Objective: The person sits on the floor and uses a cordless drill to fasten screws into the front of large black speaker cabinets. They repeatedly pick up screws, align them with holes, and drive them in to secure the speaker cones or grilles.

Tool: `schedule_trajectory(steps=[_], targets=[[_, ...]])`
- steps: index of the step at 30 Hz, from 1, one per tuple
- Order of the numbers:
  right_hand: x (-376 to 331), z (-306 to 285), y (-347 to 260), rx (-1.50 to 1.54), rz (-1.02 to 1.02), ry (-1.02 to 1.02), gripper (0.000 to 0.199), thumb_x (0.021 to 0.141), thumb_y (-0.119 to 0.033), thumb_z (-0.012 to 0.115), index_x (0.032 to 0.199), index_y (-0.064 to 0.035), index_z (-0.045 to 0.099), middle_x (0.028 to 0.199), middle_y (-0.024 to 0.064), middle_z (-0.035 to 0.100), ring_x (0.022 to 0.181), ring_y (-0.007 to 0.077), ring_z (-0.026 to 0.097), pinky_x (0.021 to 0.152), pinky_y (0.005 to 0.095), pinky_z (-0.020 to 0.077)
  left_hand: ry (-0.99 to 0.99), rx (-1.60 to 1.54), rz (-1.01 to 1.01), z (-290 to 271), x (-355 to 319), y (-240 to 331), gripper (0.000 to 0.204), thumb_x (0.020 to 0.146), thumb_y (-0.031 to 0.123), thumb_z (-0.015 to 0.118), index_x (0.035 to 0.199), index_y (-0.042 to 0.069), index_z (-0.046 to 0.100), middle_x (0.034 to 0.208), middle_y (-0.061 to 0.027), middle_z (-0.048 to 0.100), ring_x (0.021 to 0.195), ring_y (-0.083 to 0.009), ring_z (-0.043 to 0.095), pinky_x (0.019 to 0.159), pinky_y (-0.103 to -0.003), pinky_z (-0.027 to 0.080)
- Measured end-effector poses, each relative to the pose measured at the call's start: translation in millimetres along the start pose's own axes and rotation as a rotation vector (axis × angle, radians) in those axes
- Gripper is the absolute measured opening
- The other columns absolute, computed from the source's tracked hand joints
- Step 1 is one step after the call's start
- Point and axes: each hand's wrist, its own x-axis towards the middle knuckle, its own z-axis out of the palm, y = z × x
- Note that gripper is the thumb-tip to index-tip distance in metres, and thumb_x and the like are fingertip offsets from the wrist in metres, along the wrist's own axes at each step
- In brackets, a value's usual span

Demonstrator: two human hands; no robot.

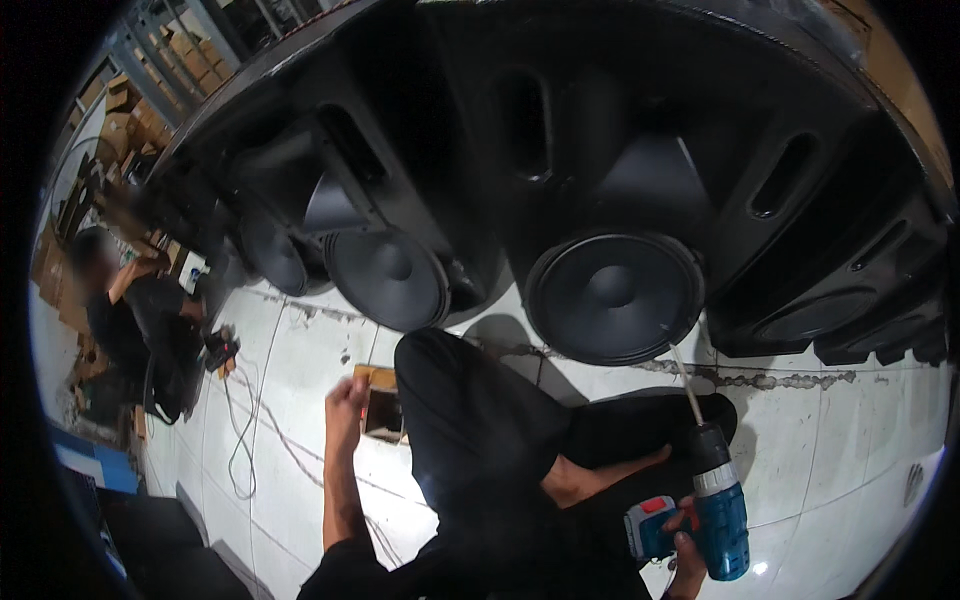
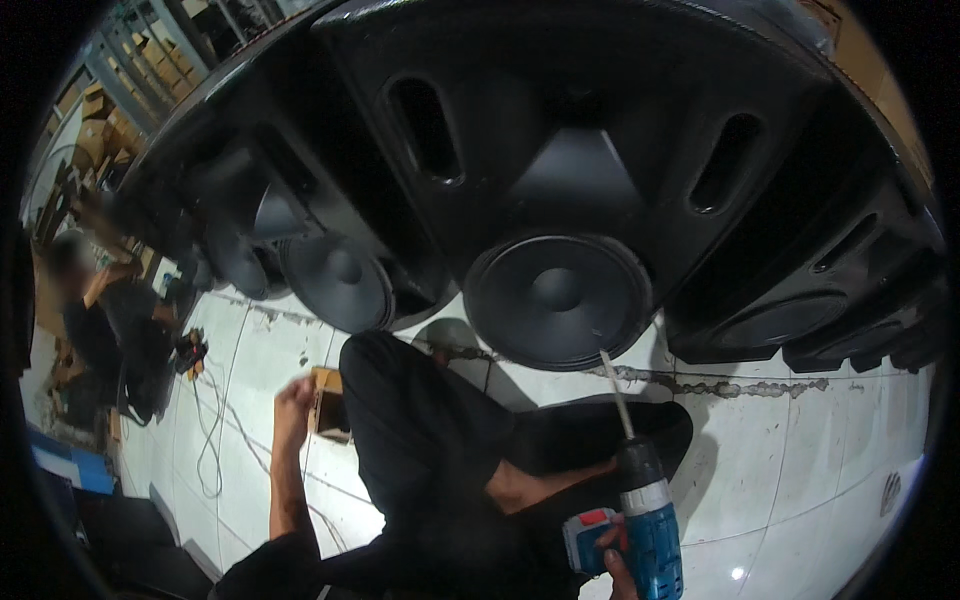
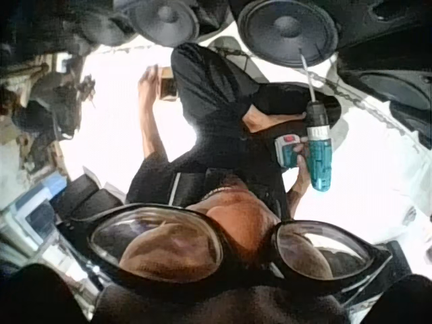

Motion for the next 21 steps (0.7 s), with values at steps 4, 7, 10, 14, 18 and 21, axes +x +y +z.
schedule_trajectory(steps=[4,7,10,14,18,21], targets=[[8.5,9.9,-3.5,0.094,-0.128,-0.184,0.054,0.07,-0.021,0.072,0.117,0.0006,0.055,0.09,0.0099,0.066,0.075,0.0177,0.063,0.075,0.0309,0.0493,-0.355,-0.408,0.039,84.5,-12.8,113.0,0.024,0.098,0.015,0.052,0.112,-0.003,0.06,0.089,0.0018,0.052,0.076,-0.0082,0.045,0.069,-0.022,0.037],[12.5,9.1,-4.6,0.198,-0.065,-0.391,0.051,0.07,-0.012,0.072,0.116,-0.001,0.054,0.089,0.0103,0.066,0.074,0.0191,0.063,0.072,0.0284,0.0509,-0.734,-0.482,0.147,128.1,-17.8,156.2,0.026,0.098,0.02,0.053,0.111,-0.001,0.061,0.087,0.0016,0.053,0.075,-0.0068,0.043,0.066,-0.02,0.036],[17.4,26.2,-11.3,0.193,-0.314,-0.394,0.058,0.07,-0.007,0.073,0.122,-0.0004,0.047,0.087,0.0135,0.064,0.071,0.0209,0.064,0.07,0.031,0.0529,-0.87,-0.406,0.244,143.8,-37.7,195.6,0.029,0.099,0.025,0.054,0.11,0.0,0.064,0.084,0.0029,0.053,0.073,-0.0047,0.042,0.064,-0.019,0.035],[11.5,14.9,-3.5,0.251,-0.264,-0.313,0.072,0.071,-0.003,0.075,0.132,0.0004,0.035,0.087,0.0182,0.062,0.07,0.0236,0.064,0.069,0.0365,0.0546,-0.92,-0.32,0.345,161.4,-43.9,212.3,0.031,0.098,0.03,0.055,0.104,0.002,0.066,0.08,0.0045,0.051,0.068,-0.0035,0.041,0.06,-0.018,0.033],[14.3,11.3,17.8,0.333,-0.361,-0.234,0.079,0.072,-0.004,0.076,0.136,-0.0004,0.03,0.09,0.019,0.062,0.071,0.0248,0.064,0.069,0.0383,0.055,-0.947,-0.255,0.422,165.3,-45.5,219.5,0.031,0.098,0.031,0.055,0.102,0.002,0.067,0.075,0.0033,0.052,0.066,-0.0039,0.039,0.061,-0.019,0.033],[13.9,16.0,3.6,0.354,-0.283,-0.239,0.08,0.07,-0.012,0.078,0.134,-0.0004,0.03,0.092,0.0163,0.06,0.075,0.0235,0.063,0.073,0.0376,0.0529,-0.972,-0.24,0.431,169.3,-40.6,215.4,0.031,0.098,0.03,0.056,0.101,0.002,0.068,0.074,0.0028,0.053,0.068,-0.0054,0.043,0.062,-0.021,0.036]])
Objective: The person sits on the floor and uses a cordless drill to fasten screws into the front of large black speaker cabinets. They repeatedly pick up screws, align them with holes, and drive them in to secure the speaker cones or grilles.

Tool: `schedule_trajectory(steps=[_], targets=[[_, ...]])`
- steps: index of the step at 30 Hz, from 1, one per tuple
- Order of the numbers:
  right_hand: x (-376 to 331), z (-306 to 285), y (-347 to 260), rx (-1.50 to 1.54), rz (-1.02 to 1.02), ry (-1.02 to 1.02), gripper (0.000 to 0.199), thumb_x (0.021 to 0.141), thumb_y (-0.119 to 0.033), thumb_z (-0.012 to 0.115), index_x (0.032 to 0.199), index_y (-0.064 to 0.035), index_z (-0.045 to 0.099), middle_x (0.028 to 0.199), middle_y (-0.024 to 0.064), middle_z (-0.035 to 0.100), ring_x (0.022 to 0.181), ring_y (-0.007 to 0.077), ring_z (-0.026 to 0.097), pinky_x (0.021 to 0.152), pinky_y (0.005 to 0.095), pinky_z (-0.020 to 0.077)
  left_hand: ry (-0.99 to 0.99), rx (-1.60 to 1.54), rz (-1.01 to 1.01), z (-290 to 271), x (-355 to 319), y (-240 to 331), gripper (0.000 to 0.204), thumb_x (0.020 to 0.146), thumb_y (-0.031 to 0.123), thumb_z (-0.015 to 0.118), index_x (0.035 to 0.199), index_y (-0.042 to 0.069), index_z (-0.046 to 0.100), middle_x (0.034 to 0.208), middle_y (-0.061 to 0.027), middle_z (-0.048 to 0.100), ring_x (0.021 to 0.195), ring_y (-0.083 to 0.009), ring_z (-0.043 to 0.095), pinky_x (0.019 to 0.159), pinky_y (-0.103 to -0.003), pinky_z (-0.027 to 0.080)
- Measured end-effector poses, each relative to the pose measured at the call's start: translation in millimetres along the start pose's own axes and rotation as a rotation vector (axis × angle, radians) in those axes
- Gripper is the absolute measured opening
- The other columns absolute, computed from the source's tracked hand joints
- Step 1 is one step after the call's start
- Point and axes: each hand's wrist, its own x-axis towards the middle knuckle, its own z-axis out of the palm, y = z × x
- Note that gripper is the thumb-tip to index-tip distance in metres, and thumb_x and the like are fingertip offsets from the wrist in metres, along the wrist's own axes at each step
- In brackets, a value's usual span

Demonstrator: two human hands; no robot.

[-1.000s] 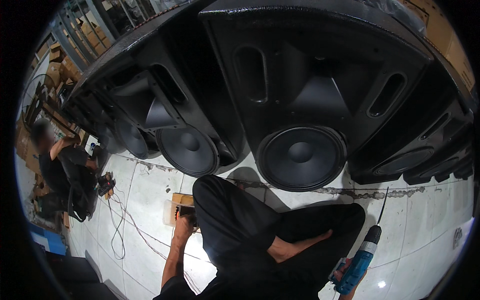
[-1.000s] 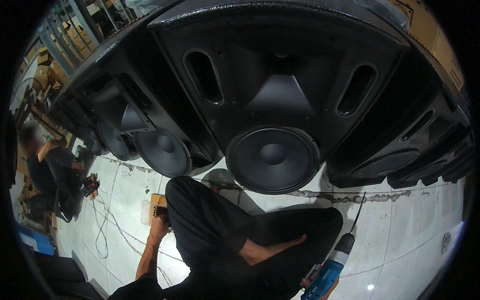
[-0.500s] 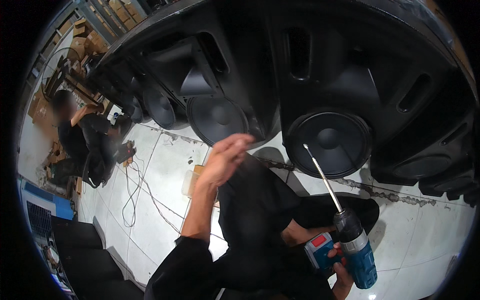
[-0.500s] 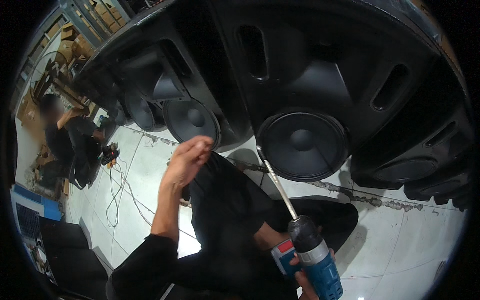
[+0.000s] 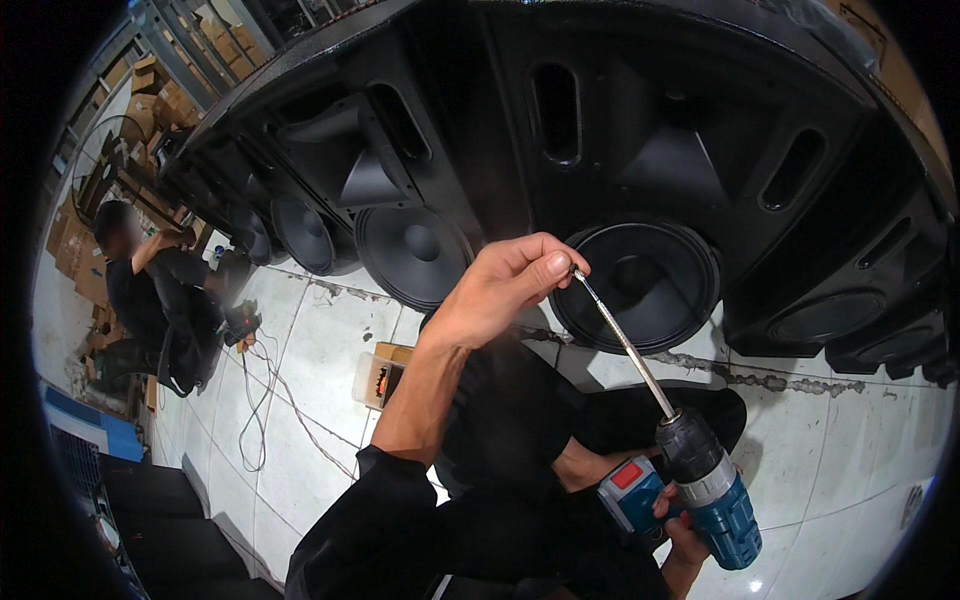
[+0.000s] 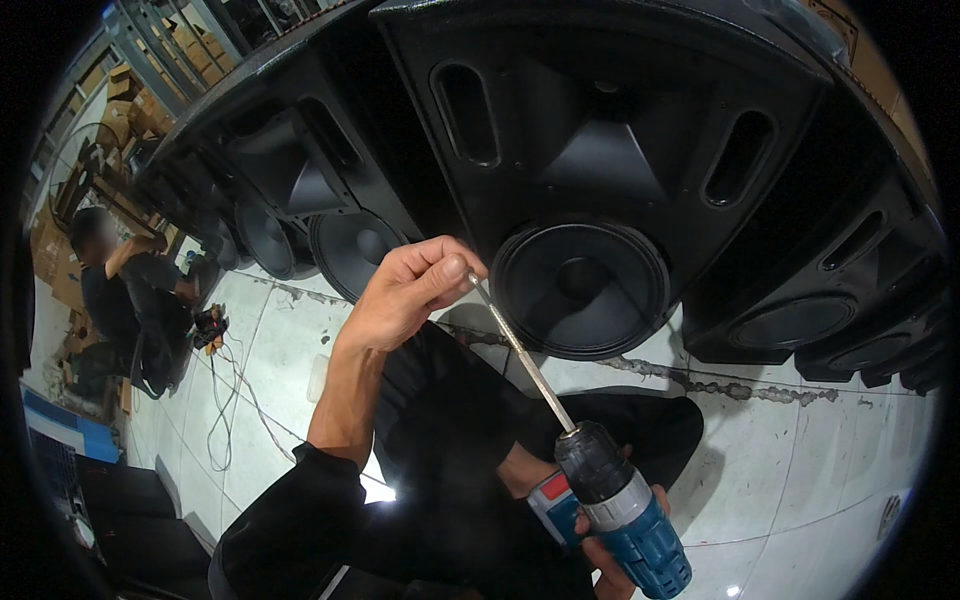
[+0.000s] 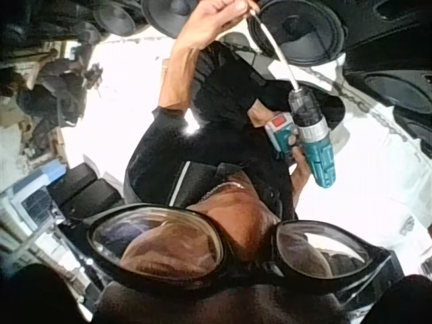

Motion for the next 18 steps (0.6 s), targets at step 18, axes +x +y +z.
schedule_trajectory(steps=[18], targets=[[33.1,7.2,-42.3,0.143,0.065,-0.006,0.056,0.068,-0.016,0.074,0.111,0.0077,0.047,0.074,0.0139,0.059,0.065,0.0213,0.062,0.067,0.0322,0.0502,-0.171,0.251,0.153,11.2,54.8,35.2,0.033,0.092,0.033,0.064,0.087,0.0,0.069,0.075,-0.0005,0.058,0.065,-0.0062,0.048,0.056,-0.023,0.039]])
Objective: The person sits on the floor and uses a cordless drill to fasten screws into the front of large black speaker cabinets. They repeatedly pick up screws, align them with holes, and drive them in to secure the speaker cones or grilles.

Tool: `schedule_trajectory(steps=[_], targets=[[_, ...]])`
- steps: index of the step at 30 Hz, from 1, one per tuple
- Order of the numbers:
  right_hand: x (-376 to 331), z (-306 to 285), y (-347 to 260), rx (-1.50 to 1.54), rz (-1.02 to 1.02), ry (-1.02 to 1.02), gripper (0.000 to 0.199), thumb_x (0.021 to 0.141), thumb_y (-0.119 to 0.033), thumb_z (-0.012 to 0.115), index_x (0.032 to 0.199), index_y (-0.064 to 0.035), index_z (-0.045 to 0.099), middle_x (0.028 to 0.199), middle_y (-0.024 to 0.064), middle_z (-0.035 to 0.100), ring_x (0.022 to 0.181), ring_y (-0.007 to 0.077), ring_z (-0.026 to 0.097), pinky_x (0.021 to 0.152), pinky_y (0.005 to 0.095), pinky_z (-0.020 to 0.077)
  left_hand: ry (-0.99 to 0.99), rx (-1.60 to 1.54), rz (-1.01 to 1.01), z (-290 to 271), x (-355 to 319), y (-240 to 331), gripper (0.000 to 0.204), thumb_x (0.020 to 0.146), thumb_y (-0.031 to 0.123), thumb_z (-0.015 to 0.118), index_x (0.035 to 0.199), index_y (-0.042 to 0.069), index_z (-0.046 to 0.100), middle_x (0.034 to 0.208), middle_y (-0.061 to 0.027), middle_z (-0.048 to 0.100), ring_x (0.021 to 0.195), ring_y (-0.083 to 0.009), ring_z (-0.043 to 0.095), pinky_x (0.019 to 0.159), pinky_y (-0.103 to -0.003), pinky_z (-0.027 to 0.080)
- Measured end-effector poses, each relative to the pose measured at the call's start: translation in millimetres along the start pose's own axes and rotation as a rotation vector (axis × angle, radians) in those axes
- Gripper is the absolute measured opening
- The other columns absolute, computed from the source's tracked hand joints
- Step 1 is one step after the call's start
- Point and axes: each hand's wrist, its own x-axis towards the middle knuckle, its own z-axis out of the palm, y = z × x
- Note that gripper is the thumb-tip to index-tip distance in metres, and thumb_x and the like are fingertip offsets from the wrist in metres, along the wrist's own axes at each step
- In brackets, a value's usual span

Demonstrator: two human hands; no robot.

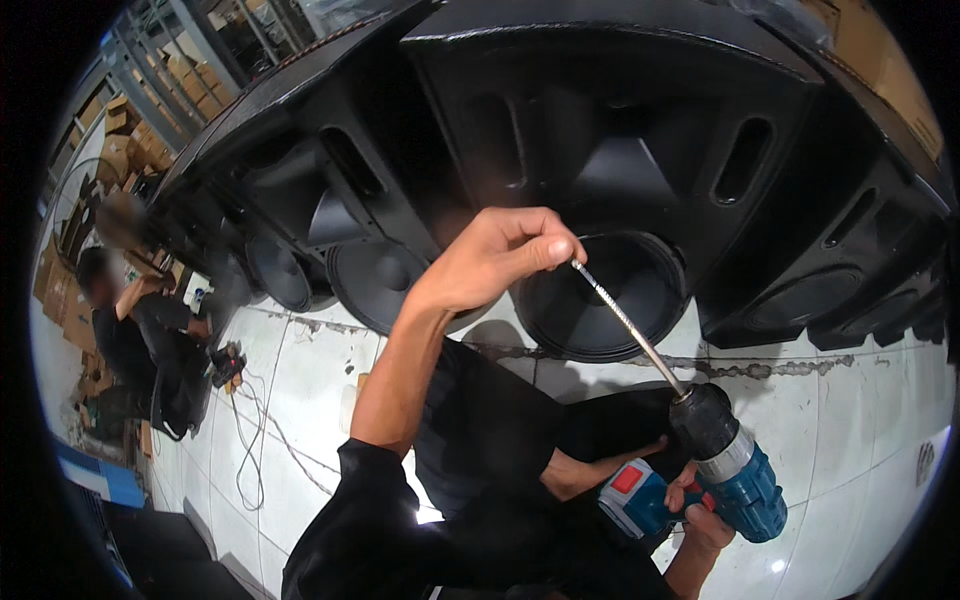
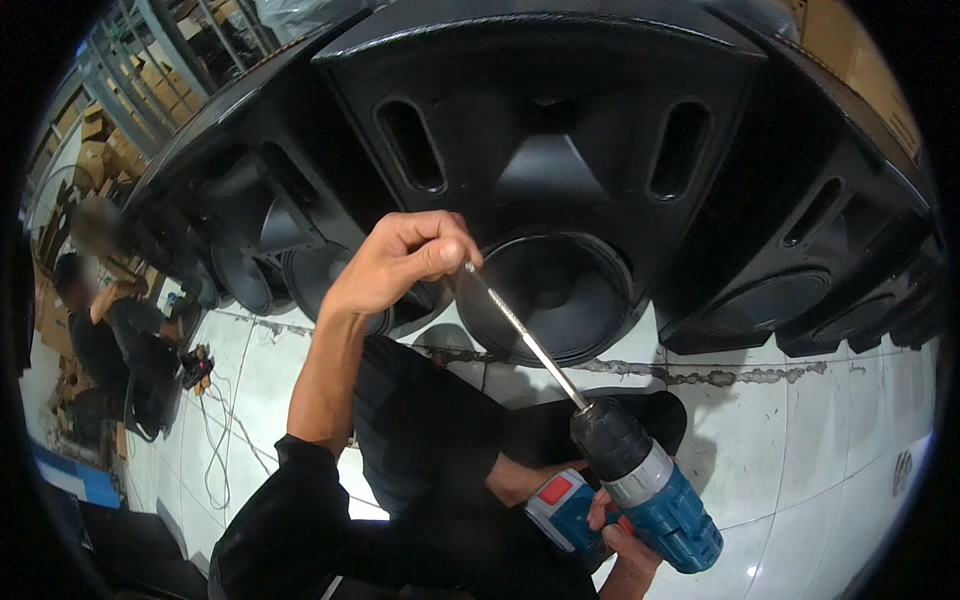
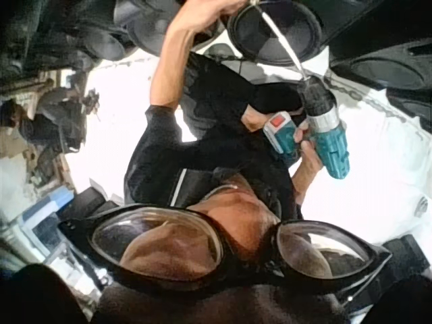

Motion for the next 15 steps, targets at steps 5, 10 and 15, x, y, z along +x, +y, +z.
schedule_trajectory(steps=[5,10,15], targets=[[8.2,38.8,-20.2,-0.136,-0.108,0.257,0.046,0.069,-0.018,0.072,0.104,0.0051,0.053,0.071,0.0118,0.059,0.066,0.0196,0.061,0.07,0.031,0.0488,0.02,-0.61,-0.043,41.9,59.3,-1.6,0.033,0.099,0.034,0.054,0.101,0.002,0.063,0.066,0.0075,0.037,0.057,-0.0028,0.029,0.051,-0.019,0.025],[0.9,34.8,-27.6,-1.196,-0.115,0.582,0.042,0.085,-0.035,0.067,0.114,-0.0087,0.053,0.092,0.0099,0.065,0.086,0.0231,0.065,0.085,0.0377,0.0513,-0.035,-0.803,0.035,70.1,107.3,22.4,0.031,0.098,0.028,0.055,0.109,0.0,0.061,0.067,0.006,0.036,0.056,-0.0031,0.031,0.048,-0.019,0.025],[16.5,37.1,-25.4,-1.664,-0.394,0.984,0.052,0.083,-0.024,0.072,0.128,-0.0091,0.049,0.116,0.0141,0.06,0.104,0.0254,0.062,0.092,0.0379,0.0486,-0.022,-0.828,0.076,74.5,132.2,34.2,0.03,0.097,0.023,0.055,0.115,-0.001,0.059,0.066,0.0063,0.037,0.056,-0.0029,0.032,0.047,-0.019,0.025]])
